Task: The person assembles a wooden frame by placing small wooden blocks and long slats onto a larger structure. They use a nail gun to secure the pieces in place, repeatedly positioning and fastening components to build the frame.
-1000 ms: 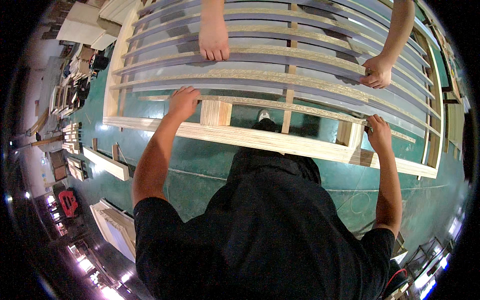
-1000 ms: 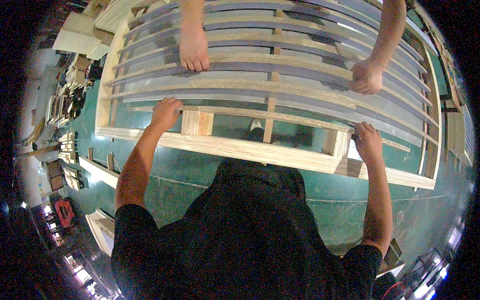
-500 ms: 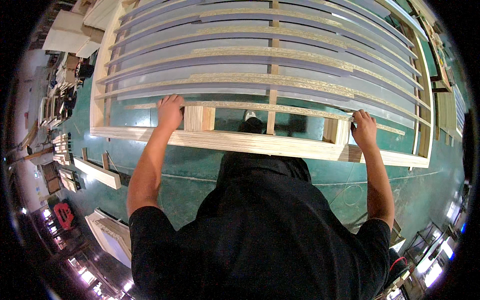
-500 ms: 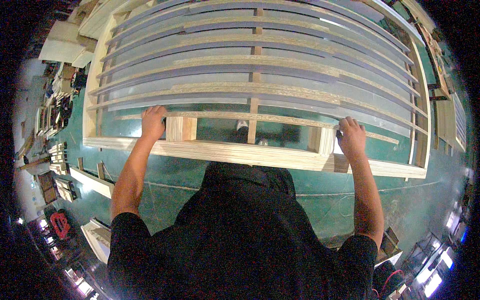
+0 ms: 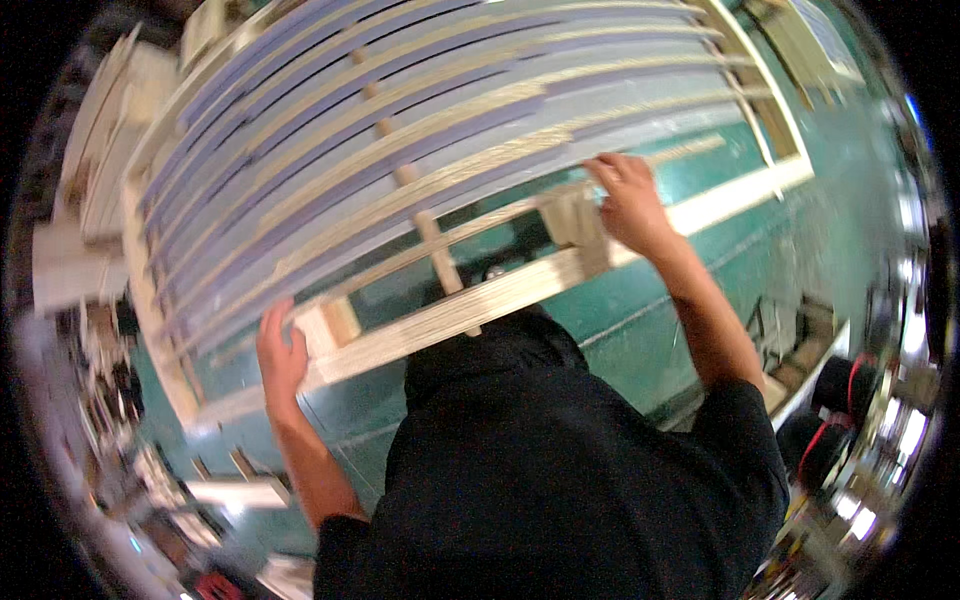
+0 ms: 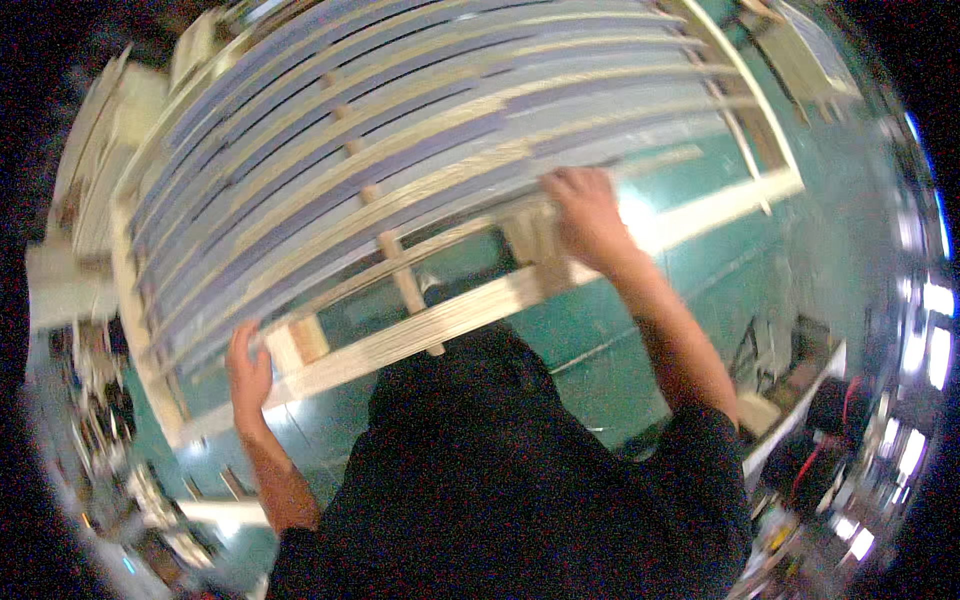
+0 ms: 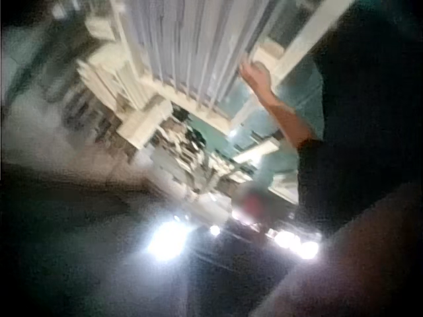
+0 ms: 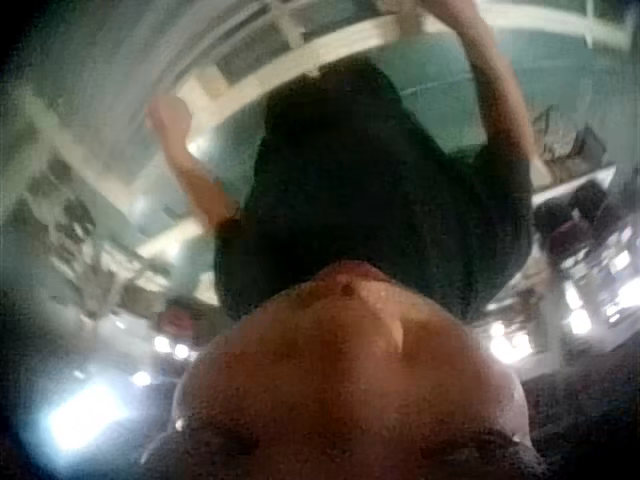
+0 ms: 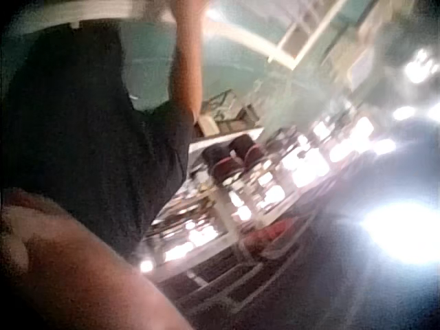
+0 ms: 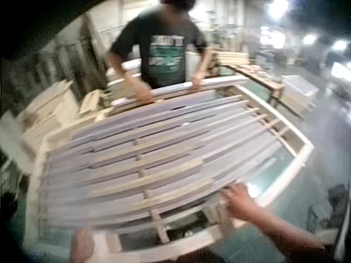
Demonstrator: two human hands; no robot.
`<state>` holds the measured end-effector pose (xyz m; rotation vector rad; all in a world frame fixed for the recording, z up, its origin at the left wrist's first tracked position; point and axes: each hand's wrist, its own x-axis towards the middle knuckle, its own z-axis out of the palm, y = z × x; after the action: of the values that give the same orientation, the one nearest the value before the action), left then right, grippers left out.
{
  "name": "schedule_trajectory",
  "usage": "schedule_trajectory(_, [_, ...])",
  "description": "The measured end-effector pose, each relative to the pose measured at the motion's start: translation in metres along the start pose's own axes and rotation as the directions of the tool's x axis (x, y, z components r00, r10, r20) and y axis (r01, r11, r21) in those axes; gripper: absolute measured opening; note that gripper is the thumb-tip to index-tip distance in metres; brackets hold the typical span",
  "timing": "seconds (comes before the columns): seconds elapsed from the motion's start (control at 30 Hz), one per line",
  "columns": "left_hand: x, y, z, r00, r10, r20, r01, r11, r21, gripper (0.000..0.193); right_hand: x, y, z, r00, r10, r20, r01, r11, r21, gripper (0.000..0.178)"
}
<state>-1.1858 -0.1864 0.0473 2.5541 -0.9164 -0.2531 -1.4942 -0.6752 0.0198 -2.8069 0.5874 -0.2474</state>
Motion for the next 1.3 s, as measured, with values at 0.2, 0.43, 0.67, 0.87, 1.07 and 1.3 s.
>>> schedule_trajectory(0.2, [-0.006,0.176,0.064,0.792,0.602,0.101,-0.525,0.756,-0.390,0.026,-0.115,-0.088,0.011,0.947,0.061,-0.316,0.069,0.920,0.386,0.040])
schedule_trajectory(0.43, [-0.044,0.253,0.145,0.154,0.915,0.374,-0.573,0.391,-0.721,0.011,-0.287,-0.178,0.092,0.750,0.612,-0.249,-0.353,0.690,0.632,0.015])
schedule_trajectory(0.67, [-0.108,0.269,0.287,0.119,0.727,0.677,-0.411,0.656,-0.633,0.016,-0.556,-0.204,0.231,-0.312,0.912,0.267,-0.700,-0.411,0.584,0.021])
schedule_trajectory(0.87, [-0.096,0.125,0.439,-0.203,0.209,0.957,-0.719,0.632,-0.291,0.044,-0.776,-0.177,0.224,-0.791,0.599,-0.125,-0.550,-0.607,0.573,0.034])
schedule_trajectory(1.07, [-0.136,0.138,0.353,0.254,-0.078,0.964,-0.528,0.824,0.205,0.032,-0.930,-0.089,0.118,-0.744,0.453,-0.491,-0.656,-0.632,0.412,0.069])
schedule_trajectory(1.3, [-0.193,0.260,0.408,0.357,0.100,0.929,-0.333,0.942,0.027,0.033,-0.977,-0.014,0.110,-0.939,0.271,0.211,-0.195,-0.926,0.323,0.082])
